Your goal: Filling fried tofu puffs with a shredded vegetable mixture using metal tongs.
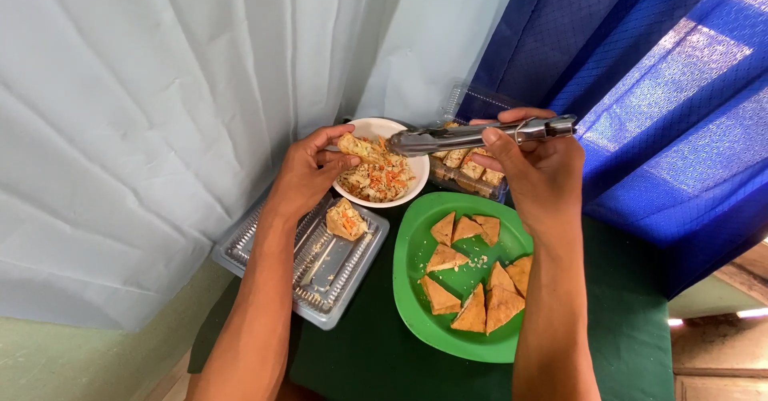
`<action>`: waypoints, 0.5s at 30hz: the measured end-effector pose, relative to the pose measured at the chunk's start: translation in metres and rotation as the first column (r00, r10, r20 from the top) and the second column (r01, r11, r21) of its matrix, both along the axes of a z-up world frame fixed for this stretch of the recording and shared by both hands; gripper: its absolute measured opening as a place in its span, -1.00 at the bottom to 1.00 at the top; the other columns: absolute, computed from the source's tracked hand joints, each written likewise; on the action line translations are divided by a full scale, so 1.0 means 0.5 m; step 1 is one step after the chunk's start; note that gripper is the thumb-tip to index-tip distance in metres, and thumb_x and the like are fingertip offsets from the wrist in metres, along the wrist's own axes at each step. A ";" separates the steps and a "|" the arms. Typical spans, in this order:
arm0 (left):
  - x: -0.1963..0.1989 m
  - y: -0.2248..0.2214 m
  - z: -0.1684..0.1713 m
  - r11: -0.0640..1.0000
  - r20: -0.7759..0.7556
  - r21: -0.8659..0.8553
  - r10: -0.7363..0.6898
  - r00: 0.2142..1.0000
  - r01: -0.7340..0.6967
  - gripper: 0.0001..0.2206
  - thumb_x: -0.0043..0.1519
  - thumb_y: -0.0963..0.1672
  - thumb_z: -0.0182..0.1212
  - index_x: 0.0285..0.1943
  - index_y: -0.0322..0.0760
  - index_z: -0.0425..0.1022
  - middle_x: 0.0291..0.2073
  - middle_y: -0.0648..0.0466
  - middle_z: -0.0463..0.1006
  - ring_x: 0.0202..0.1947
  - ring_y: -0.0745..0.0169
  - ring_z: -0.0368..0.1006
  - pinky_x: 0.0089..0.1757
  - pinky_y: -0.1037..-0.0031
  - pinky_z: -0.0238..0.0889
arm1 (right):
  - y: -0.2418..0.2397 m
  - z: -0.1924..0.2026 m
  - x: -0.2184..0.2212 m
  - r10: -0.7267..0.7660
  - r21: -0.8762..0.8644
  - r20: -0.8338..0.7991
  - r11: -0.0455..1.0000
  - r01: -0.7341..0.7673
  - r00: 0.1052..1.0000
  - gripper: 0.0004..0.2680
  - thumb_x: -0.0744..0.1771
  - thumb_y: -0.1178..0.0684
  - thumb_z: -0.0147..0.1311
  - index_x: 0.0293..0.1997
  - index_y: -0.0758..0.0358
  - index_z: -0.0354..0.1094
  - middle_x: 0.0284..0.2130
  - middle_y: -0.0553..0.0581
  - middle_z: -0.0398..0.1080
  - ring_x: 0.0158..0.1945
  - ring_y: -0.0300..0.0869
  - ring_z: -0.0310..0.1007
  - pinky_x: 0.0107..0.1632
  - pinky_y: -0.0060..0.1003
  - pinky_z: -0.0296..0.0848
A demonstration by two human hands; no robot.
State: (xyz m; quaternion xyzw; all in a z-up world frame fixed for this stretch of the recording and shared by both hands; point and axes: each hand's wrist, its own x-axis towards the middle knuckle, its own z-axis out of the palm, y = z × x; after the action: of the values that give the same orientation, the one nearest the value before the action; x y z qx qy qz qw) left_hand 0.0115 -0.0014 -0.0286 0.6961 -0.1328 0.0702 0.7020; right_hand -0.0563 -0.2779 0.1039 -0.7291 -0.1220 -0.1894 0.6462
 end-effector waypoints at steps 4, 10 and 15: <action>0.002 -0.004 -0.008 1.000 -0.013 0.002 -0.025 1.000 0.025 -0.57 0.21 -0.25 0.36 0.30 -0.32 0.48 -0.02 -0.23 0.54 -0.01 0.07 0.56 0.01 0.25 0.43 | 0.030 0.001 -0.005 0.017 -0.008 0.008 1.000 -0.017 1.000 -0.78 0.37 0.18 0.17 0.00 0.50 0.23 -0.12 0.55 0.50 -0.05 0.12 0.60 -0.03 -0.01 0.66; -0.002 -0.007 -0.001 0.998 -0.001 -0.016 -0.054 0.999 0.054 -0.55 0.18 -0.25 0.39 0.29 -0.32 0.49 -0.05 -0.15 0.56 -0.09 0.21 0.55 0.00 0.33 0.45 | 0.044 -0.010 -0.003 0.066 0.005 0.011 0.998 -0.066 0.998 -0.76 0.34 0.17 0.23 -0.01 0.51 0.26 -0.14 0.52 0.52 -0.09 0.02 0.61 -0.07 -0.09 0.67; 0.003 -0.006 -0.002 0.998 0.024 -0.038 -0.051 0.998 0.052 -0.53 0.17 -0.26 0.41 0.30 -0.35 0.47 -0.07 -0.14 0.55 -0.12 0.25 0.54 -0.02 0.33 0.46 | 0.029 -0.019 0.010 -0.036 0.067 0.011 0.997 0.035 0.999 -0.79 0.38 0.13 0.16 0.02 0.46 0.24 -0.12 0.50 0.51 -0.11 -0.01 0.60 -0.06 -0.07 0.69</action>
State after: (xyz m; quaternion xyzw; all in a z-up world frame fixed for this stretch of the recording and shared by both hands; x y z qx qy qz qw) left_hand 0.0128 -0.0045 -0.0295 0.6780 -0.1573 0.0626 0.7153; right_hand -0.0513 -0.2632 0.0945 -0.7081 -0.1066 -0.2095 0.6658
